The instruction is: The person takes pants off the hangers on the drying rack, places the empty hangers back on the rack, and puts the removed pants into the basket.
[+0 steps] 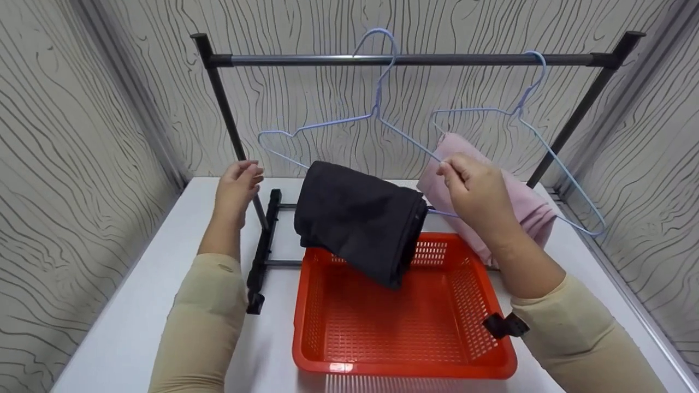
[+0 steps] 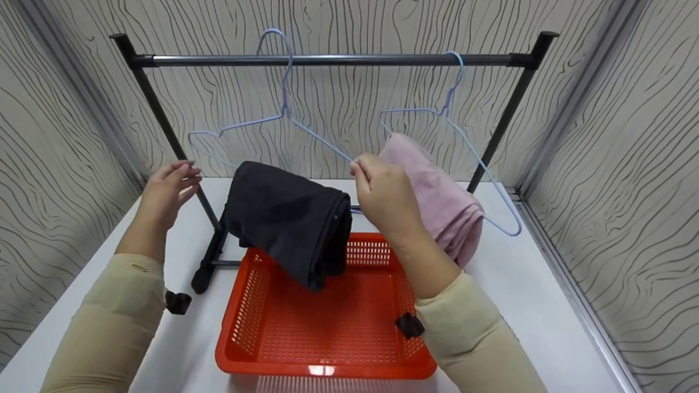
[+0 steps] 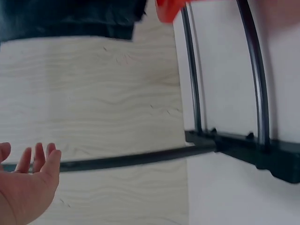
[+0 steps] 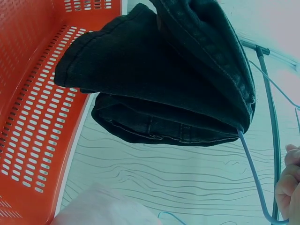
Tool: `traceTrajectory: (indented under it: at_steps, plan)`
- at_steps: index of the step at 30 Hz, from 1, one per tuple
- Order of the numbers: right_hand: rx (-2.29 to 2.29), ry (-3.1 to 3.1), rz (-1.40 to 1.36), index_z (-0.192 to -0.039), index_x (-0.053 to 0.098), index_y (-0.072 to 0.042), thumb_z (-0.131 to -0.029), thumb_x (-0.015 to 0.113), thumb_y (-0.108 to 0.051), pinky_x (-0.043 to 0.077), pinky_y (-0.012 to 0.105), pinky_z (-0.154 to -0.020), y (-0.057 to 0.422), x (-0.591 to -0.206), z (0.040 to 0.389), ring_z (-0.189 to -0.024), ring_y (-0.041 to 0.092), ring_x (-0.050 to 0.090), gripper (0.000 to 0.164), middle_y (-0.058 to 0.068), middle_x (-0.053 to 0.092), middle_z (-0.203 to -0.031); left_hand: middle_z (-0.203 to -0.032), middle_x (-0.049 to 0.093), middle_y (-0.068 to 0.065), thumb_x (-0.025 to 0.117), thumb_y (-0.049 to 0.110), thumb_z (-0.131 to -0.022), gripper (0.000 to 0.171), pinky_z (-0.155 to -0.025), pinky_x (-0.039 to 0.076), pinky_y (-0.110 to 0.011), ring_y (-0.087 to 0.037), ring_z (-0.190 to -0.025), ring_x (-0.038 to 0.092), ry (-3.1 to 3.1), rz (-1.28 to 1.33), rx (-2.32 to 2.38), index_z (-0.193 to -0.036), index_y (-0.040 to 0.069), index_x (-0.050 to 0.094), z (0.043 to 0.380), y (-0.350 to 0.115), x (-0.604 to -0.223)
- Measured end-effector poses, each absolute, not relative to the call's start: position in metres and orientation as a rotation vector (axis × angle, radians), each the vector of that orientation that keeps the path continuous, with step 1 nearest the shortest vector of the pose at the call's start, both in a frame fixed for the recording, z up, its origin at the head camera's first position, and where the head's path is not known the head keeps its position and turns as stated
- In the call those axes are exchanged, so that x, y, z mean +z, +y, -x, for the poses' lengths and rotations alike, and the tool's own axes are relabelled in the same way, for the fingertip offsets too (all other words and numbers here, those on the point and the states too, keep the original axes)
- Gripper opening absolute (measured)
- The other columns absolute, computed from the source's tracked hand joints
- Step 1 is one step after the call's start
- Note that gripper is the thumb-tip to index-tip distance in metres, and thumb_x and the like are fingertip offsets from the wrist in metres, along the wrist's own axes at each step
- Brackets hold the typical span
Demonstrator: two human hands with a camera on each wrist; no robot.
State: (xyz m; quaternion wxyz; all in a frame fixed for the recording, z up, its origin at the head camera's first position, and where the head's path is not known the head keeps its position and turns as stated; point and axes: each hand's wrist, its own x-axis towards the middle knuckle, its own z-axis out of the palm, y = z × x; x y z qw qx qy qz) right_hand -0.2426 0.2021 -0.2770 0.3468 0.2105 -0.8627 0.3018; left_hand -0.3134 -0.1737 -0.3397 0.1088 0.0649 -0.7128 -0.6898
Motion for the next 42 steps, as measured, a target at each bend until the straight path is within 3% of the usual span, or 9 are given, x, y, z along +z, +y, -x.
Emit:
traceTrajectory:
  at_steps: [7, 13, 21, 31, 37, 42]
  plan:
    - [0.782, -2.237, -0.557, -0.081, 0.065, -0.005, -0.091, 0.051, -0.009, 0.032, 0.019, -0.05, 0.2, -0.28, 0.236, -0.055, 0.011, 0.041, 0.018, 0.0, 0.049, -0.061, -0.117, 0.055, -0.019, 0.042, 0.033, -0.097, 0.039, -0.094, 0.043, -0.036, -0.025, -0.108, 0.055, -2.15, 0.055, -2.179, -0.118, 0.001, 0.051, 0.294, -0.141, -0.333]
    - [0.77, -2.209, -0.563, -0.079, 0.064, -0.005, -0.089, 0.052, -0.005, 0.032, 0.017, -0.052, 0.201, -0.28, 0.235, -0.056, 0.01, 0.042, 0.016, -0.001, 0.05, -0.061, -0.109, 0.058, -0.013, 0.05, 0.036, -0.093, 0.037, -0.09, 0.046, -0.035, -0.022, -0.103, 0.056, -2.259, 0.162, -2.125, -0.111, 0.004, 0.054, 0.281, -0.126, -0.334]
    - [0.764, -2.208, -0.566, -0.08, 0.065, -0.005, -0.089, 0.052, -0.006, 0.032, 0.018, -0.053, 0.203, -0.281, 0.236, -0.056, 0.009, 0.042, 0.015, 0.0, 0.051, -0.062, -0.11, 0.056, -0.007, 0.056, 0.044, -0.088, 0.04, -0.091, 0.043, -0.037, -0.022, -0.1, 0.052, -2.503, 0.216, -1.914, -0.111, 0.012, 0.057, 0.281, -0.117, -0.343]
    - [0.774, -2.204, -0.58, -0.078, 0.065, -0.006, -0.089, 0.054, -0.006, 0.033, 0.016, -0.052, 0.202, -0.283, 0.237, -0.055, 0.009, 0.043, 0.015, -0.001, 0.051, -0.061, -0.115, 0.058, -0.01, 0.057, 0.054, -0.082, 0.059, -0.093, 0.042, -0.038, -0.023, -0.104, 0.055, -2.577, 0.172, -2.057, -0.122, 0.01, 0.056, 0.285, -0.107, -0.35]
    - [0.788, -2.221, -0.579, -0.077, 0.064, -0.006, -0.089, 0.054, -0.006, 0.033, 0.017, -0.052, 0.2, -0.285, 0.237, -0.055, 0.009, 0.042, 0.016, -0.001, 0.05, -0.06, -0.105, 0.06, -0.012, 0.063, 0.056, -0.077, 0.064, -0.082, 0.048, -0.036, -0.022, -0.093, 0.06, -2.53, 0.097, -2.288, -0.115, 0.005, 0.055, 0.283, -0.106, -0.348]
    - [0.804, -2.215, -0.584, -0.078, 0.065, -0.006, -0.09, 0.055, -0.009, 0.031, 0.017, -0.05, 0.199, -0.285, 0.236, -0.054, 0.008, 0.041, 0.015, -0.003, 0.049, -0.059, -0.093, 0.062, -0.009, 0.068, 0.046, -0.076, 0.052, -0.075, 0.051, -0.034, -0.02, -0.083, 0.062, -2.472, 0.128, -2.428, -0.104, 0.004, 0.057, 0.282, -0.102, -0.345]
